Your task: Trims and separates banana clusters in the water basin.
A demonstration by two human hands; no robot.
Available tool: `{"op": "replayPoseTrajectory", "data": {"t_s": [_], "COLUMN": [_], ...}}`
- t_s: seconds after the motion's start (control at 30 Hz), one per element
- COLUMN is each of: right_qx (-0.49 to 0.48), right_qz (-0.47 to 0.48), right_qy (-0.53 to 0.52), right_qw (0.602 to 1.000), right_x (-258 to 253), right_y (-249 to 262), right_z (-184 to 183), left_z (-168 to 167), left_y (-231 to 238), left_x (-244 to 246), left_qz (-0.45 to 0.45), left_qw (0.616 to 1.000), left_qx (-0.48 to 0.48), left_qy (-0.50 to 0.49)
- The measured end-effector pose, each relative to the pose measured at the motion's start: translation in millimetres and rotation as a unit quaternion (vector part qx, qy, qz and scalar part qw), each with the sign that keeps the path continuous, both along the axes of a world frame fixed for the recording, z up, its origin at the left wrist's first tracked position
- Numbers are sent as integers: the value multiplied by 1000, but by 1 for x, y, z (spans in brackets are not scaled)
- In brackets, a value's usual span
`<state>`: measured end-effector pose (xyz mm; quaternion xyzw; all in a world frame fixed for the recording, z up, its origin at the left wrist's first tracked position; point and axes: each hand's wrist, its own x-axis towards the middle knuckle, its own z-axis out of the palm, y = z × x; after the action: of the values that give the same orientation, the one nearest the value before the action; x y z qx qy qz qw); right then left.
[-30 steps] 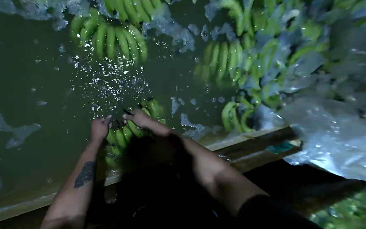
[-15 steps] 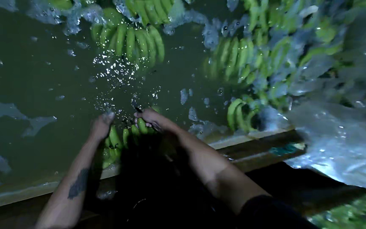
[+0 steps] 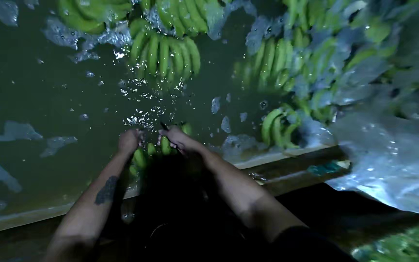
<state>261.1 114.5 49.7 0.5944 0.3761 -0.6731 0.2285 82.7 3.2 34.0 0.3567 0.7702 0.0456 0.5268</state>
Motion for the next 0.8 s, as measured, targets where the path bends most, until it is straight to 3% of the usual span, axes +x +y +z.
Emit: {"op": "replayPoseTrajectory", "data": {"t_s": [0.07,0.13,0.2,0.27,0.33,0.43,0.57,0.67,0.77,0.8], "right_qx": [11,71,172,214,167,105,125,148,154,199], "right_qz": [-30,-99,-126,-49,43,109,38,-4,53,85], "right_qy": [6,14,24,15,8,0,-61,7,76,100], "right_qw": [999,992,977,975,985,988,990,989,984,971], "right_x": [3,17,38,66,95,114,117,111,85,88], "right_y": [8,9,13,23,17,-7,-21,-41,-52,-55], "right_z": [2,8,21,30,30,25,3,-15,11,8], "left_z": [-3,0,8,6,-7,-19,-11,-4,-16,-18], "left_y": [-26,-59,-87,-95,-88,-66,-32,-26,-38,-40], "left_x": [-4,3,23,41,51,59,59,38,4,-3], "left_qz": [203,285,267,185,129,117,219,252,274,300], "left_qw": [964,926,946,980,991,992,974,965,955,944], "left_qx": [161,224,156,48,-20,-18,-32,-69,-102,-115], "left_qy": [57,103,92,51,23,39,56,29,49,78]}}
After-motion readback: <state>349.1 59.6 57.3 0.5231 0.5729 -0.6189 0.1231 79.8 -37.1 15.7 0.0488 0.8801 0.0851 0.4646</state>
